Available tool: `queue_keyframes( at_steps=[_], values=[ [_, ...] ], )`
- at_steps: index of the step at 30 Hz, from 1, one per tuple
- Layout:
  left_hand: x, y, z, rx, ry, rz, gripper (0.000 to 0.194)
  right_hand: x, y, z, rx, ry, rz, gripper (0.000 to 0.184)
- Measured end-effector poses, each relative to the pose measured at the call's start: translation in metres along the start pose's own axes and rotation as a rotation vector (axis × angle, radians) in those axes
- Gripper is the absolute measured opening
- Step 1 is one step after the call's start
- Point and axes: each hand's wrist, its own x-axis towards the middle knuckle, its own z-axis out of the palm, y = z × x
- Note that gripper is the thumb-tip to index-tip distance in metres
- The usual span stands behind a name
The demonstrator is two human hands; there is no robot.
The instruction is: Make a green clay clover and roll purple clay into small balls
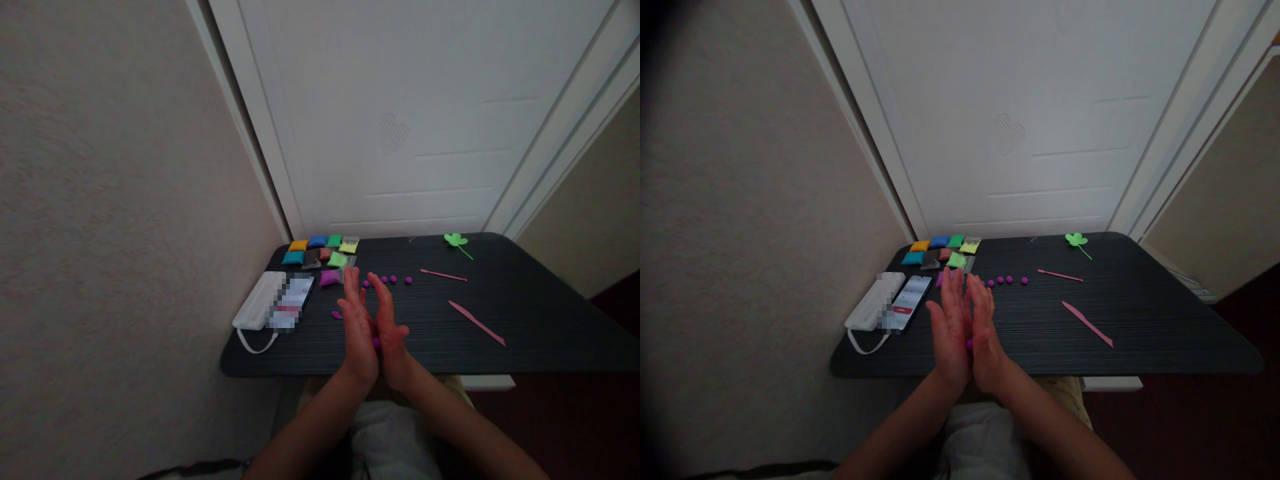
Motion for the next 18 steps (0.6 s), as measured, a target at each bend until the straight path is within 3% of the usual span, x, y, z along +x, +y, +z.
queue_keyframes(
  at_steps=[6,15,18],
  values=[
    [0.0011,0.0007,0.0003,-0.026,0.069,-0.039,0.049,-0.0020,0.0009,0.0045,0.045,0.027,0.010,0.069],
    [-0.0002,0.0031,0.0008,-0.035,0.052,-0.054,0.049,-0.0014,0.0013,0.0053,0.117,-0.003,0.031,0.076],
    [0.0014,0.0064,0.0020,-0.047,0.106,-0.133,0.047,-0.0033,0.0045,0.0073,0.185,0.001,0.024,0.076]
  ],
)
